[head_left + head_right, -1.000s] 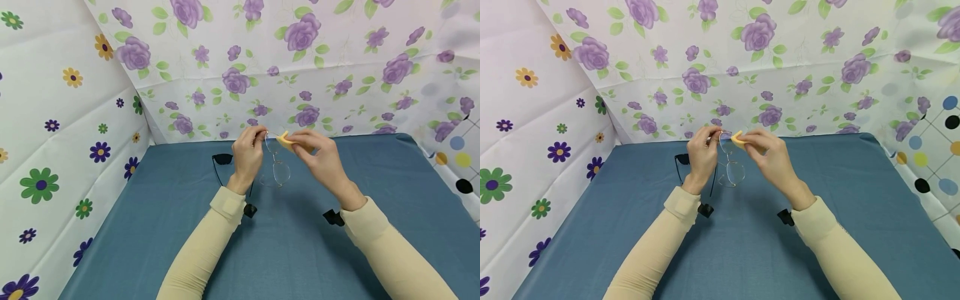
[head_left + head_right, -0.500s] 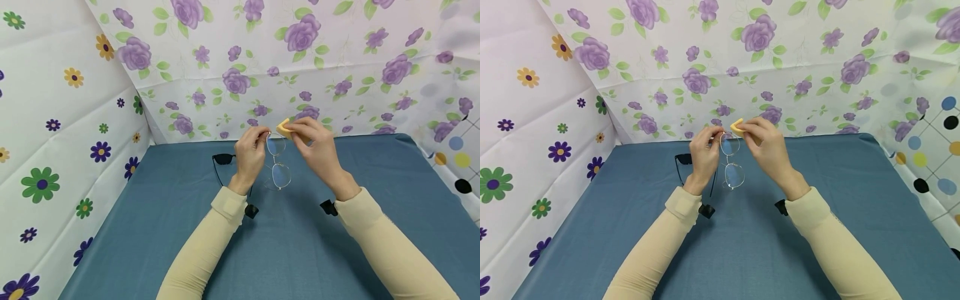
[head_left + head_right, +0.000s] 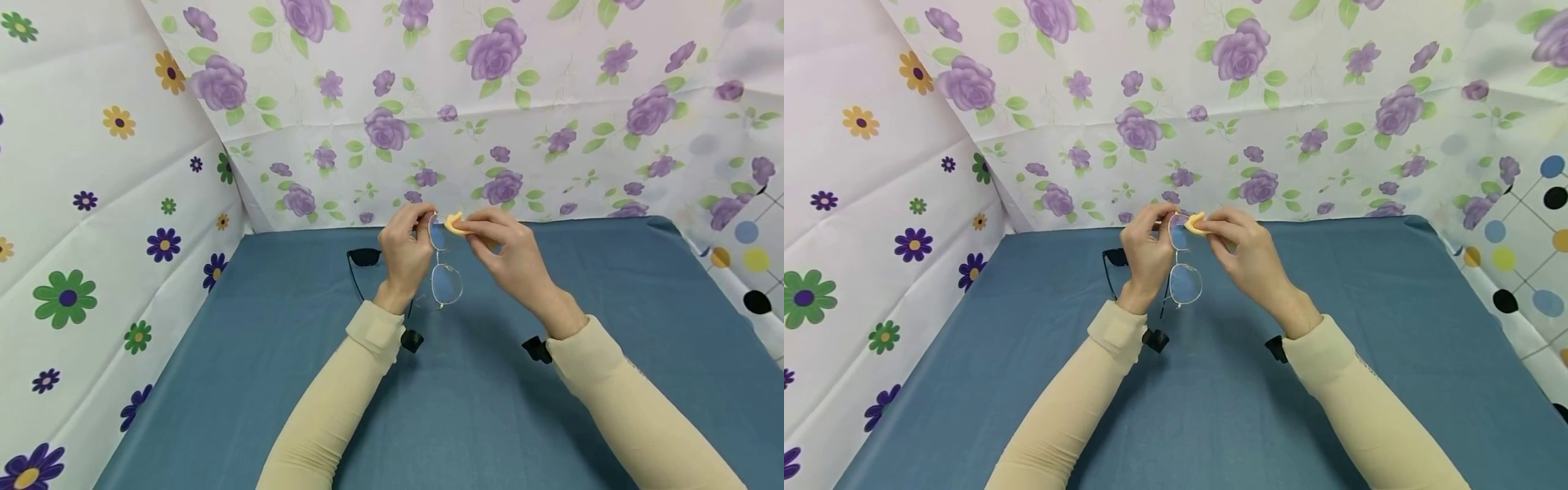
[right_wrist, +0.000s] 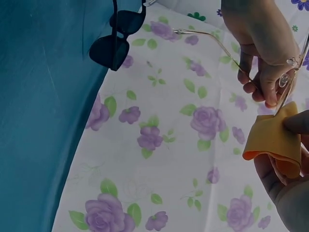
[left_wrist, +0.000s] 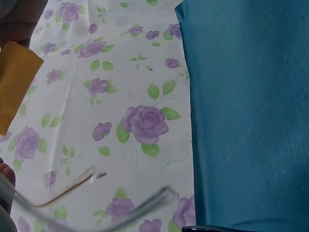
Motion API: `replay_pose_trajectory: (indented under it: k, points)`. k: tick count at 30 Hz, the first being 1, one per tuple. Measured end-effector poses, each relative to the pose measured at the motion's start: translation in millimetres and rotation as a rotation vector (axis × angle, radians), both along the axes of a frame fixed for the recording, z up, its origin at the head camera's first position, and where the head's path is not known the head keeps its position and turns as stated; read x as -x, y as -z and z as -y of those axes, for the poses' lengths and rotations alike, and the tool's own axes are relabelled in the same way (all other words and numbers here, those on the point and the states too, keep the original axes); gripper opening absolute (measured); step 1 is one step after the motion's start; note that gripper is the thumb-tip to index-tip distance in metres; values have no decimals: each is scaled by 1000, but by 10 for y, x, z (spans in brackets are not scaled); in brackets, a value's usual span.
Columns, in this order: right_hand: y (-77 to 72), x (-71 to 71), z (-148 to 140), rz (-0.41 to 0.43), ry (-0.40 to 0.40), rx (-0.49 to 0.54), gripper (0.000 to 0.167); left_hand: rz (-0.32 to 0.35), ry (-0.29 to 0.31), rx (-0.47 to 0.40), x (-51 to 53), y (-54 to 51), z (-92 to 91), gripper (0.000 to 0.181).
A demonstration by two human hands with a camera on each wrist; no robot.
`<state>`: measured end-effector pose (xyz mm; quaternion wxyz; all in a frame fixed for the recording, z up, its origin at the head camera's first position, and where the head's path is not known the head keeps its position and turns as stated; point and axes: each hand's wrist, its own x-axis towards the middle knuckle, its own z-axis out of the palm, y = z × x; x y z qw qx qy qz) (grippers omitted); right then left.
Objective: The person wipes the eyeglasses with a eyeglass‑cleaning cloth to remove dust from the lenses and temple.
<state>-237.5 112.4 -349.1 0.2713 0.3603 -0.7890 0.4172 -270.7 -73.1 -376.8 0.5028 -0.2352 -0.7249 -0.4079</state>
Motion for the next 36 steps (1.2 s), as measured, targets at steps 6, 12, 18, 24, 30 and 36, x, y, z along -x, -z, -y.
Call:
replay_pose_trajectory:
  k: [6,12,18,24,30,36]
  points:
    - [14,-62,-9,59,-9,-2,26,3,-36,-9,-1,-24,7,16]
    - [3,-160,-8,84,-27,-39,27,-3,-66,2,-1,-25,4,16]
    - [-53,-239,23,86,-54,-85,28,-17,-80,11,-6,-23,18,17]
    - [-67,-266,39,56,-73,-130,27,-12,-90,32,-8,-16,29,19]
    - [-90,-292,36,12,-112,-197,25,14,-88,56,-8,-1,40,19]
    - [-192,-281,-27,10,-57,-85,28,16,-72,57,-14,12,40,18]
